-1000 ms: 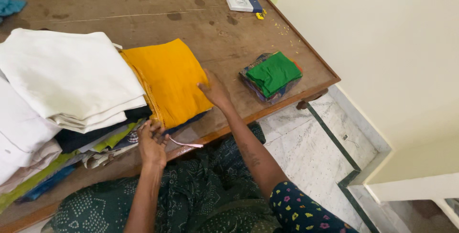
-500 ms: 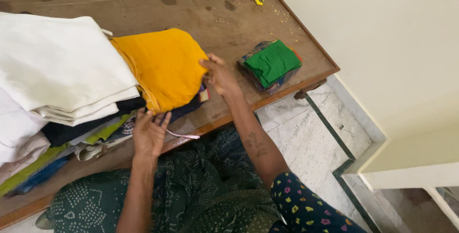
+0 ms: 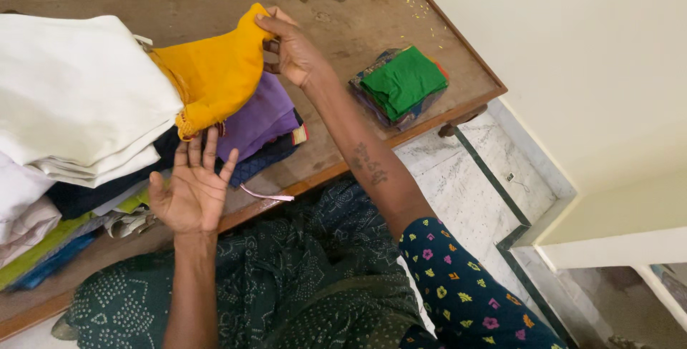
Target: The person sorts various items of clothing and fabrics into separate piles on a large wooden surface by hand, handling a green cloth, a purple patterned fabric, several colored sarees, and various shirts and pieces of laundry one at a time.
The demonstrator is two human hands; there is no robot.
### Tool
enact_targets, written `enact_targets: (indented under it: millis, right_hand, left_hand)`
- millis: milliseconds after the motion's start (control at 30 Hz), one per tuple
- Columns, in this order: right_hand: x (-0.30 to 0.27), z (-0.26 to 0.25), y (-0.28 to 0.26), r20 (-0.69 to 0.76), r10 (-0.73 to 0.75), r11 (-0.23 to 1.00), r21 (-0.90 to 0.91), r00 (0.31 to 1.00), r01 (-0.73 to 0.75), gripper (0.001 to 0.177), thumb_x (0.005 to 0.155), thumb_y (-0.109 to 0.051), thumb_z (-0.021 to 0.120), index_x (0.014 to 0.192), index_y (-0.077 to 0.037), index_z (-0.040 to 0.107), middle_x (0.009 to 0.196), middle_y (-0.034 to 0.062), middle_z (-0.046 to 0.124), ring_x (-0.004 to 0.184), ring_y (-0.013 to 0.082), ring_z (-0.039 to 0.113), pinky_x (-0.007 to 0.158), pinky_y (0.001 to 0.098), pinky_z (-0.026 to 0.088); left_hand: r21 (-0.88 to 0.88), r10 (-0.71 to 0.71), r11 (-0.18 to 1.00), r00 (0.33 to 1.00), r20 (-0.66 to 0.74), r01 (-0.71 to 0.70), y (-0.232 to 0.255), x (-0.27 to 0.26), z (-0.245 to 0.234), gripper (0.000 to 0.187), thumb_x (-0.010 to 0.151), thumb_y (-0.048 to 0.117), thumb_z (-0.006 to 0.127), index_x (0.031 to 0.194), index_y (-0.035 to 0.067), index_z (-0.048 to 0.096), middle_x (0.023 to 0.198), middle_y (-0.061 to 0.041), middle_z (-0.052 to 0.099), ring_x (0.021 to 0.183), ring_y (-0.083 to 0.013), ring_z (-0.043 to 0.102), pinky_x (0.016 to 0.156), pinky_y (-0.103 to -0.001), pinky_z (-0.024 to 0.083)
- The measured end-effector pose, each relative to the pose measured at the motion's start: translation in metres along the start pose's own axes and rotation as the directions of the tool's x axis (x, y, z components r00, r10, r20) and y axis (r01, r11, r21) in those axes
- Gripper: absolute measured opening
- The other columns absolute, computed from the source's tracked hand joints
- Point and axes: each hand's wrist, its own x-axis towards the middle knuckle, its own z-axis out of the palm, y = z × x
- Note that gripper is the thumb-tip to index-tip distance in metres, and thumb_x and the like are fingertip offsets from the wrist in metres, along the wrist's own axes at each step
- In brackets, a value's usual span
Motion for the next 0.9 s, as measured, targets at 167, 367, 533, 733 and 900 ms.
enact_targets:
  millis: [167, 367, 533, 733, 900]
  right_hand:
    - [-0.027, -0.009, 0.069, -0.082, -0.225, 0.885, 0.399, 0.971, 0.239, 0.051, 0.100, -0.044, 0.068, 0.138, -0.012, 0.059, 0.140, 0.0079, 0.063, 0.134, 0.0265, 0.058, 0.120, 0.0527, 0.041]
    - [-0.067, -0.039, 0.144, -0.071, 0.054, 0.703, 0.711, 0.996, 0.012, 0.071, 0.092, -0.063, 0.063, 0.141, -0.011, 0.056, 0.144, 0.0134, 0.059, 0.135, 0.0347, 0.053, 0.115, 0.0571, 0.039]
    - [-0.038, -0.080, 0.127, 0.094, 0.102, 0.800, 0.584, 0.990, -0.138, 0.070, 0.092, -0.061, 0.067, 0.135, -0.006, 0.060, 0.140, 0.0170, 0.060, 0.131, 0.0361, 0.055, 0.109, 0.0574, 0.043]
    - [0.004, -0.115, 0.112, -0.239, 0.031, 0.787, -0.593, 0.970, -0.171, 0.045, 0.093, -0.029, 0.069, 0.132, -0.007, 0.065, 0.134, 0.0144, 0.067, 0.126, 0.0303, 0.061, 0.106, 0.0398, 0.047]
    - [0.049, -0.068, 0.071, 0.230, -0.249, 0.355, -0.882, 0.941, 0.310, 0.068, 0.087, -0.035, 0.076, 0.145, -0.007, 0.051, 0.149, 0.0157, 0.057, 0.140, 0.0281, 0.053, 0.115, 0.0373, 0.042]
  left_hand:
    - [0.040, -0.010, 0.999, 0.999, -0.050, 0.012, -0.008, -0.002, 0.001, 0.073, 0.087, 0.051, 0.078, 0.142, 0.012, 0.050, 0.153, -0.005, 0.048, 0.160, -0.0334, 0.033, 0.130, -0.065, 0.026]
    - [0.015, -0.051, 0.998, 0.976, -0.214, 0.055, -0.024, -0.008, -0.014, 0.058, 0.090, 0.047, 0.072, 0.135, 0.017, 0.051, 0.138, -0.009, 0.051, 0.138, -0.0334, 0.046, 0.119, -0.064, 0.035]
    - [0.128, -0.021, 0.988, 0.888, -0.459, 0.090, -0.038, -0.002, -0.035, 0.036, 0.097, 0.030, 0.067, 0.127, 0.017, 0.051, 0.135, -0.006, 0.056, 0.128, -0.0255, 0.051, 0.111, -0.059, 0.045]
    - [0.273, -0.040, 0.913, 0.731, -0.681, 0.304, -0.059, 0.009, -0.084, 0.035, 0.093, 0.009, 0.064, 0.124, 0.020, 0.054, 0.120, -0.002, 0.065, 0.111, -0.0189, 0.061, 0.096, -0.045, 0.052]
    - [0.314, -0.007, 0.889, 0.695, -0.719, 0.333, -0.064, 0.005, -0.097, 0.034, 0.094, 0.012, 0.062, 0.125, 0.022, 0.054, 0.119, 0.002, 0.064, 0.105, -0.0147, 0.059, 0.082, -0.037, 0.051]
